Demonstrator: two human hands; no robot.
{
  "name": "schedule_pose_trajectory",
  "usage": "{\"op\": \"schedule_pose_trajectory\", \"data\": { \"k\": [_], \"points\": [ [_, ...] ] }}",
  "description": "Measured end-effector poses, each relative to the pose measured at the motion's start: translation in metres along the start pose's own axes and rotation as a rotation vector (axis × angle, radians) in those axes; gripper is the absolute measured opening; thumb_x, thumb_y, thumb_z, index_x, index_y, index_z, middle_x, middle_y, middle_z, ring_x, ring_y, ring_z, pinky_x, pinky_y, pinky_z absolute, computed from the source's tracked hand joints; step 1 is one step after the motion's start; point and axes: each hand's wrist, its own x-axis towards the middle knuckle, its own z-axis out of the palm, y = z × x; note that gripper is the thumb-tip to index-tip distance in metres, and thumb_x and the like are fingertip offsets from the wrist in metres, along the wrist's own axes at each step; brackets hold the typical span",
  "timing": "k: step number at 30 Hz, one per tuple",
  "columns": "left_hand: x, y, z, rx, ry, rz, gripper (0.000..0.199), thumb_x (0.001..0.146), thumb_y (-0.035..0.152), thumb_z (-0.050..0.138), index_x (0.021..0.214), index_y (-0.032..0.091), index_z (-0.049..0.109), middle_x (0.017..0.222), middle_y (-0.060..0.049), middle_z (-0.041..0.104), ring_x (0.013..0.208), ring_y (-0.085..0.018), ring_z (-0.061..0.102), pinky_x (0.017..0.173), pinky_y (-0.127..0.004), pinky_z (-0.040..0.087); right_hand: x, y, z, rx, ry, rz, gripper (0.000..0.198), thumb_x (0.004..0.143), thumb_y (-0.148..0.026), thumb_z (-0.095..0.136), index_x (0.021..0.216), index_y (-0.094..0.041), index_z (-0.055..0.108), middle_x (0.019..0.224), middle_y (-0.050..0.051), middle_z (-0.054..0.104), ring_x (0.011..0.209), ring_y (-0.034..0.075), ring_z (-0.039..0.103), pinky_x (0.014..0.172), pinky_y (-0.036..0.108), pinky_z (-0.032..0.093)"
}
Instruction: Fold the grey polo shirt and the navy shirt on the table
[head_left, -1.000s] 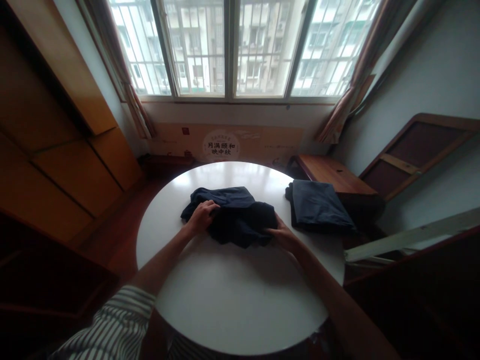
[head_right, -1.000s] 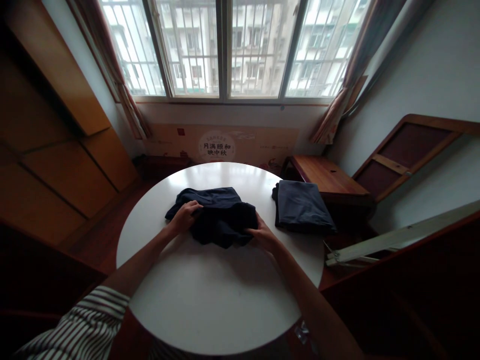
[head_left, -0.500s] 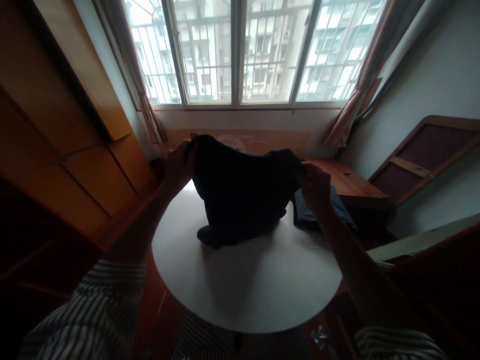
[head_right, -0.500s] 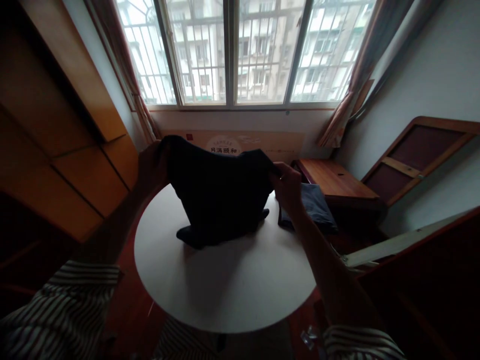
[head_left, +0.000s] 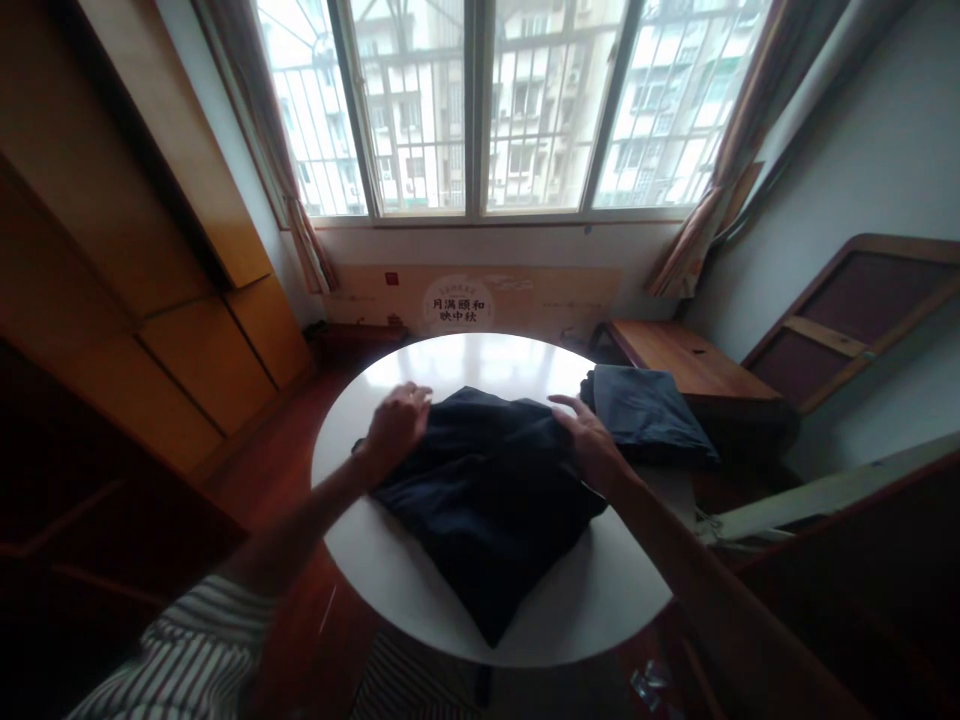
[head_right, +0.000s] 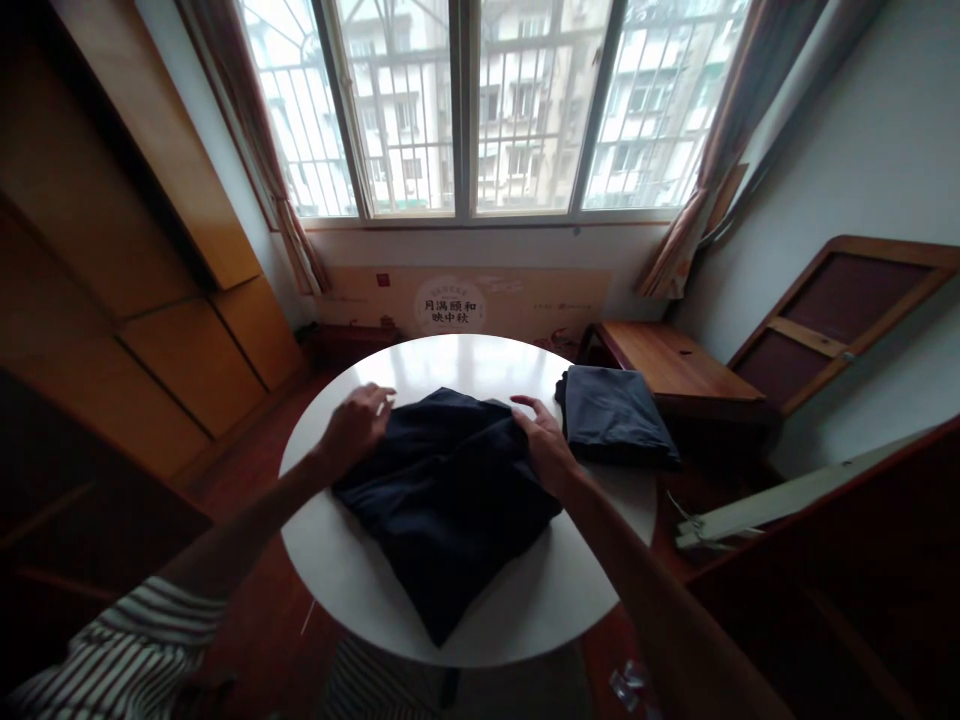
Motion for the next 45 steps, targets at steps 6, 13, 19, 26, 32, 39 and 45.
{"op": "schedule_pose_trajectory", "data": {
  "k": [6,13,19,26,32,39,45],
  "points": [
    [-0.062,0.062,0.017,-0.689,-0.536,-0.053,0.067,0.078,0.042,0.073,0.136,0.020,0.047,0.105,-0.009,0.069,0.087,-0.025,0.067,0.073,-0.033,0.053,-0.024,-0.008,0.036,0.055,-0.451,-0.010,0.051,0.085,-0.040,0.063,0.133,-0.025,0.051,0.091,0.003,0.070,0.086,0.019,0.067,0.080,0.034,0.053],
    [-0.060,0.046,0.051,-0.786,-0.426,-0.120,0.044,0.083,0.033,0.067,0.123,0.019,0.053,0.111,-0.008,0.066,0.097,-0.025,0.063,0.085,-0.035,0.052,-0.017,-0.007,0.021,-0.150,-0.613,-0.167,0.049,0.088,-0.034,0.061,0.135,-0.027,0.052,0.117,0.007,0.068,0.107,0.024,0.064,0.097,0.044,0.047],
    [-0.062,0.044,0.058,-0.852,-0.365,-0.157,0.030,0.088,0.025,0.058,0.117,0.017,0.060,0.102,-0.007,0.068,0.092,-0.023,0.062,0.085,-0.036,0.051,-0.053,-0.017,0.029,-0.491,-0.712,-0.292,0.055,0.096,-0.037,0.051,0.149,-0.032,0.036,0.147,0.006,0.047,0.133,0.024,0.046,0.110,0.046,0.037],
    [-0.057,0.054,0.030,-1.488,-0.528,-0.313,0.031,0.079,0.040,0.075,0.099,0.017,0.070,0.092,-0.005,0.069,0.086,-0.018,0.063,0.078,-0.026,0.051,-0.002,0.003,-0.011,-0.531,-0.222,-0.539,0.053,0.091,-0.047,0.056,0.140,-0.029,0.047,0.137,0.011,0.055,0.127,0.027,0.050,0.103,0.048,0.043],
    [-0.046,0.066,0.008,-1.810,-0.512,-0.683,0.029,0.060,0.031,0.088,0.078,0.017,0.070,0.062,0.002,0.062,0.050,-0.007,0.055,0.050,-0.016,0.047,0.014,0.036,-0.017,-0.370,-0.730,-0.145,0.087,0.068,-0.066,0.071,0.141,-0.025,0.045,0.145,0.011,0.046,0.133,0.030,0.042,0.106,0.045,0.038],
    [-0.046,0.078,-0.021,-1.787,-0.674,-0.675,0.027,0.065,0.028,0.086,0.087,0.017,0.074,0.062,0.002,0.062,0.048,-0.006,0.052,0.045,-0.014,0.043,-0.027,0.065,0.014,-0.583,-0.758,0.026,0.014,0.077,-0.031,0.067,0.081,-0.018,0.068,0.079,0.001,0.065,0.071,0.016,0.056,0.072,0.031,0.053],
    [-0.059,0.062,-0.045,-1.658,-0.687,-0.680,0.032,0.064,0.027,0.086,0.093,0.021,0.076,0.069,0.001,0.068,0.050,-0.008,0.055,0.046,-0.016,0.044,-0.055,0.050,0.048,-0.708,-1.083,-0.047,0.011,0.075,-0.015,0.066,0.067,-0.018,0.059,0.065,-0.003,0.054,0.062,0.012,0.046,0.059,0.022,0.045]
  ]
}}
